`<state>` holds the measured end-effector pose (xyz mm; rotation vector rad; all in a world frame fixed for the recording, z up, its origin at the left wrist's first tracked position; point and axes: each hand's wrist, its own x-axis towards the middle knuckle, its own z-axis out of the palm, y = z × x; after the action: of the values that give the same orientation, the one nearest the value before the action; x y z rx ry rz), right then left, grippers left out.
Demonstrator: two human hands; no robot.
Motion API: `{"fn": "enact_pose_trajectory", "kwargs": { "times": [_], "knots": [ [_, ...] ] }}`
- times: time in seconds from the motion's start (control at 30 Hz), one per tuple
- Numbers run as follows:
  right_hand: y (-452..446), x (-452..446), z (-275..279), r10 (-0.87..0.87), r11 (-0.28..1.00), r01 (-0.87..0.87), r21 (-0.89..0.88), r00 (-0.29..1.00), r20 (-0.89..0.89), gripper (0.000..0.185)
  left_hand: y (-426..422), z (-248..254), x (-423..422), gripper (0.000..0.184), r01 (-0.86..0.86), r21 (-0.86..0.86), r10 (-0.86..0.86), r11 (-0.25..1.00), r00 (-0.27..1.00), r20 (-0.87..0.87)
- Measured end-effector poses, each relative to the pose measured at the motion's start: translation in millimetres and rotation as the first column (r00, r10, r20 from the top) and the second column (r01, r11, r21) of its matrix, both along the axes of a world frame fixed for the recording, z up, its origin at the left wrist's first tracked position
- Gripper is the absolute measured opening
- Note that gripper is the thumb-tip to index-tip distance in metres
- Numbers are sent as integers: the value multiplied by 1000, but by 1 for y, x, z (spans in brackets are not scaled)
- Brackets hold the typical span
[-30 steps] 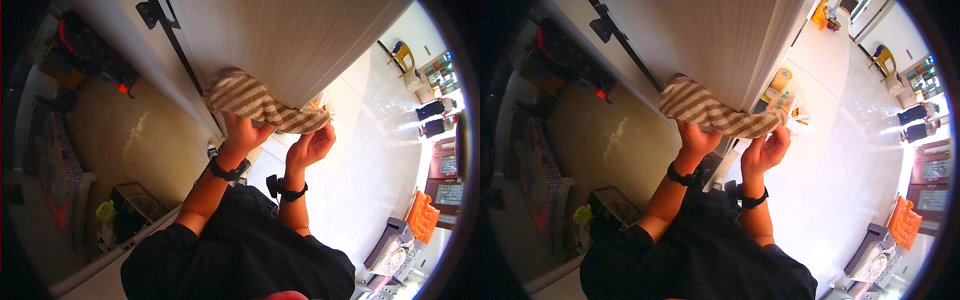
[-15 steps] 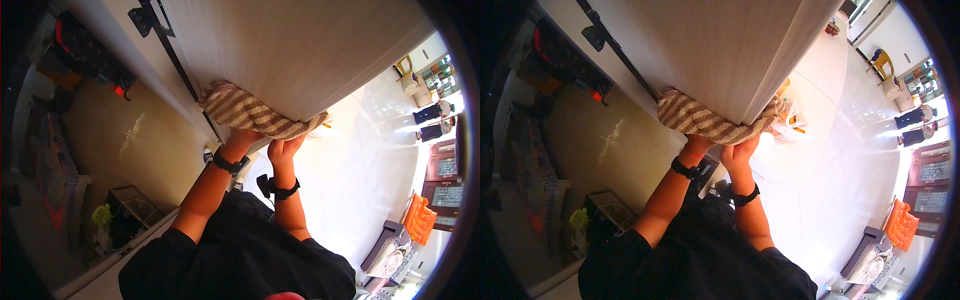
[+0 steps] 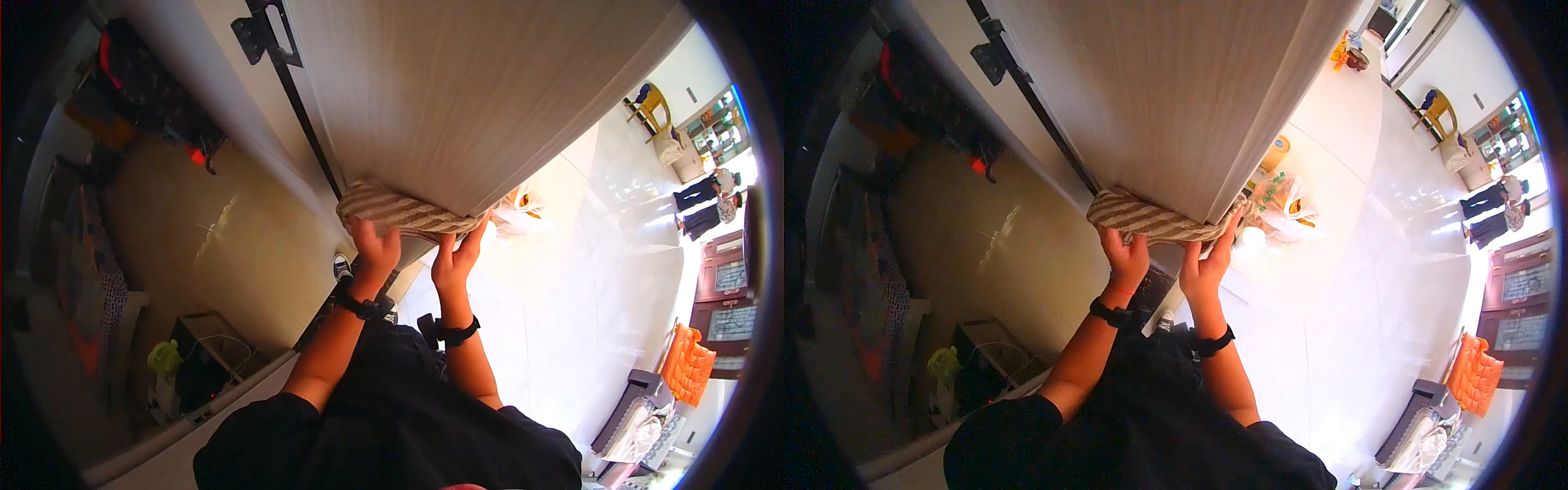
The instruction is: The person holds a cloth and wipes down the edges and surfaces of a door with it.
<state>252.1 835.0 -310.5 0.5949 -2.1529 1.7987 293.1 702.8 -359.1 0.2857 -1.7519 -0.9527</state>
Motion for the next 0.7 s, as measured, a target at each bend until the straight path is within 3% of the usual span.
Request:
{"fn": "enact_pose_trajectory", "kwargs": {
  "times": [0.1, 0.23, 0.3, 0.43, 0.47, 0.5, 0.57, 0.7],
  "knots": [
    [-1, 1, 5, -43, 999, 43, 19, 999, -3, 84, -14, 7, 5, 26, 31, 81, -37, 996, 997, 72],
    [-2, 4, 23, -125, 991, 129, 37, 989, -80, 87, -17, 25, 2, 30, 268, 401, -240, 876, 963, -119],
    [-1, 6, 35, -168, 981, 182, 63, 969, -183, 88, -16, 45, 3, 31, 276, 373, -237, 886, 960, -147],
    [-11, 8, 51, -111, 993, 100, -62, 973, -201, 96, -18, 60, -6, 35, 175, 268, -148, 947, 982, -119],
    [-12, 4, 45, -70, 995, 59, -83, 988, -138, 96, -13, 76, -12, 34, -14, 107, 21, 994, 998, -56],
    [-17, 0, 43, -24, 990, 14, -141, 998, -66, 101, -16, 73, -17, 33, -43, 53, 46, 998, 998, -52],
    [-27, -14, 22, -87, 988, 52, -142, 965, -246, 97, -24, 56, -28, 31, -102, -56, 99, 993, 994, -48],
    [-20, -16, 0, -89, 994, 67, -83, 949, -302, 99, -28, 19, -22, 22, -15, -10, 15, 1000, 1000, -13]
  ]
}}
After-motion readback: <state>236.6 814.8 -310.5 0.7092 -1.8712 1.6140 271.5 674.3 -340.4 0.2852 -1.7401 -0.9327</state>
